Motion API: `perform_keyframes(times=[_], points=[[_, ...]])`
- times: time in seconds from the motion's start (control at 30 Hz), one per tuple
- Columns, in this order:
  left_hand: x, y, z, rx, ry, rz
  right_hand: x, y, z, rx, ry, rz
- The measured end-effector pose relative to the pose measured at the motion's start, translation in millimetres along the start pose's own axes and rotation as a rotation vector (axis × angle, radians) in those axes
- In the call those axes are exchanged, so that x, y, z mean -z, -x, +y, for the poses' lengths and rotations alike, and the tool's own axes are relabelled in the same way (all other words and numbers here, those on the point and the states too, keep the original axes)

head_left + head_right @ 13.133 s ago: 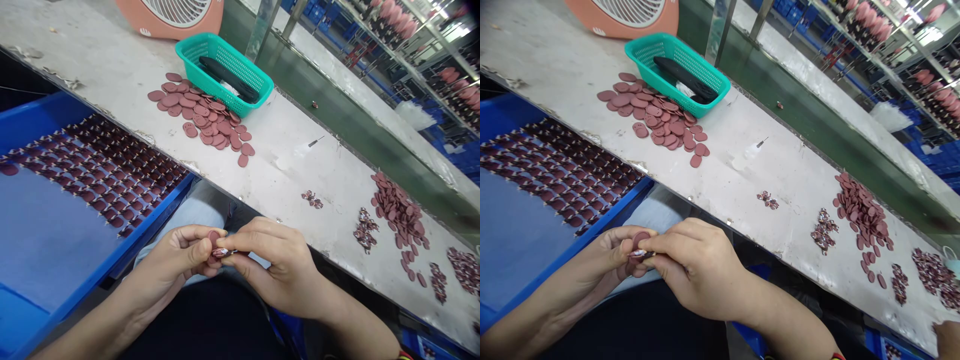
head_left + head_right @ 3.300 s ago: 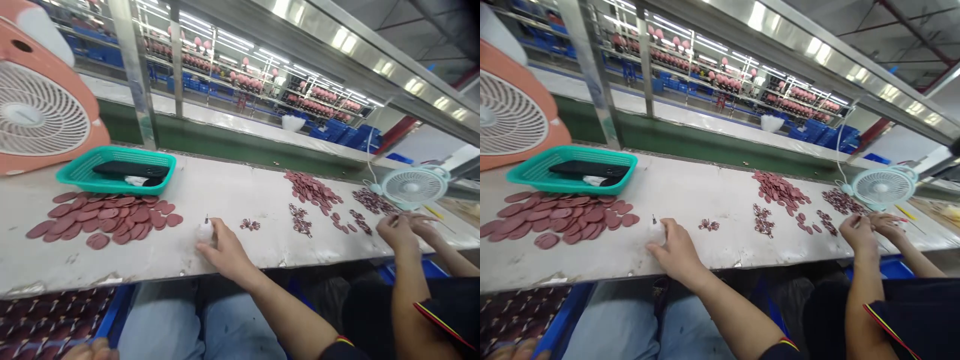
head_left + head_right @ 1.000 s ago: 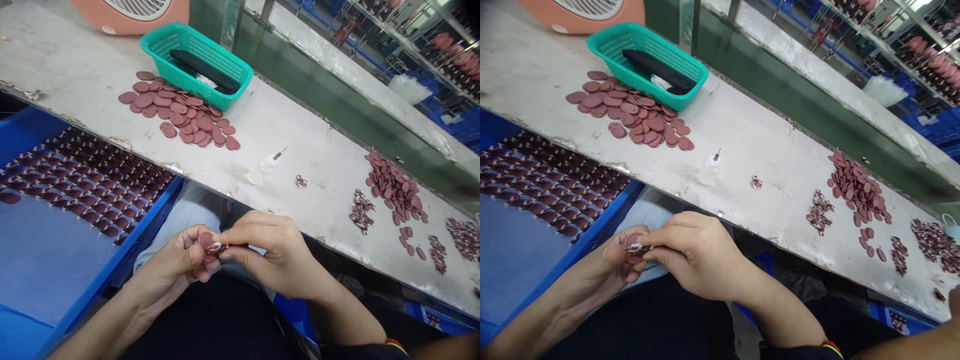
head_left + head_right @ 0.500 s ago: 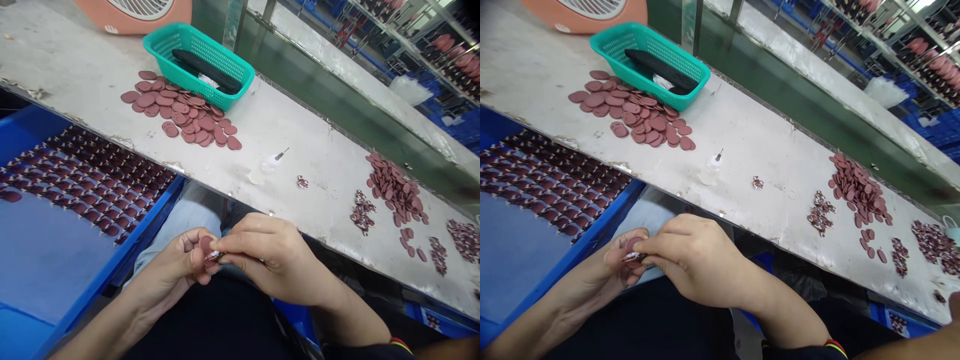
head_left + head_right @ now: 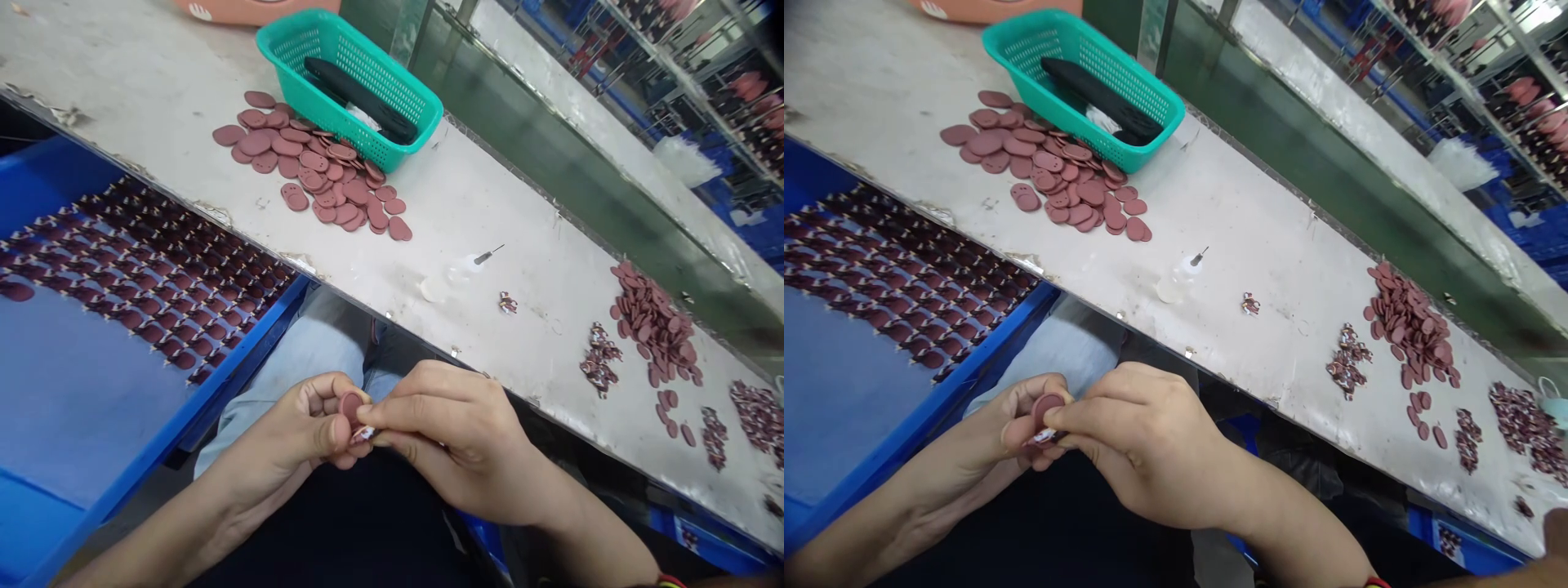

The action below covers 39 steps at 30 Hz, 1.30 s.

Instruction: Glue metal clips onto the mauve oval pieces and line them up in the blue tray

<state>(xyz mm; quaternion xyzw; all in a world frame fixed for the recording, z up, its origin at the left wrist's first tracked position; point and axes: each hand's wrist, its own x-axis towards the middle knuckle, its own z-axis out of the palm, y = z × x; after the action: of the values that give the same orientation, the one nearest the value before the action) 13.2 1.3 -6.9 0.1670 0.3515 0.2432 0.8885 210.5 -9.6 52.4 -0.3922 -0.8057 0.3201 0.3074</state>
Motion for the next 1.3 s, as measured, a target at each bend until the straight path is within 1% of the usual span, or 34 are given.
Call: perform_keyframes(times=[0.1, 0.43, 0.67, 0.9, 1.13, 1.3], points=[[2.1, -2.1, -0.9, 0.004, 0.004, 0.009, -2.5, -0.5, 2.2, -0.014, 0.007, -0.006], [6.4, -2.9, -2.5, -0.006, 0.013, 0.037, -8.2, -4.1, 4.8, 0.019, 0.007, 0.028], [5.7, -0.8, -2.6, -0.049, 0.023, 0.042, -12.2, -5.1, 5.5, 0.007, 0.000, 0.033], [5.5, -0.7, -4.9, -0.038, 0.014, 0.053, -8.8, -6.6, 6.9, 0.021, -0.013, -0.011], [13.7, -1.5, -7.8, -0.012, 0.040, -0.023, -0.8, -8.3, 3.2, -0.002, -0.030, -0.106], [24.4, -2.2, -12.3, -0.013, 0.101, -0.088, 0.4, -5.2, 5.0, -0.067, -0.088, -0.074]])
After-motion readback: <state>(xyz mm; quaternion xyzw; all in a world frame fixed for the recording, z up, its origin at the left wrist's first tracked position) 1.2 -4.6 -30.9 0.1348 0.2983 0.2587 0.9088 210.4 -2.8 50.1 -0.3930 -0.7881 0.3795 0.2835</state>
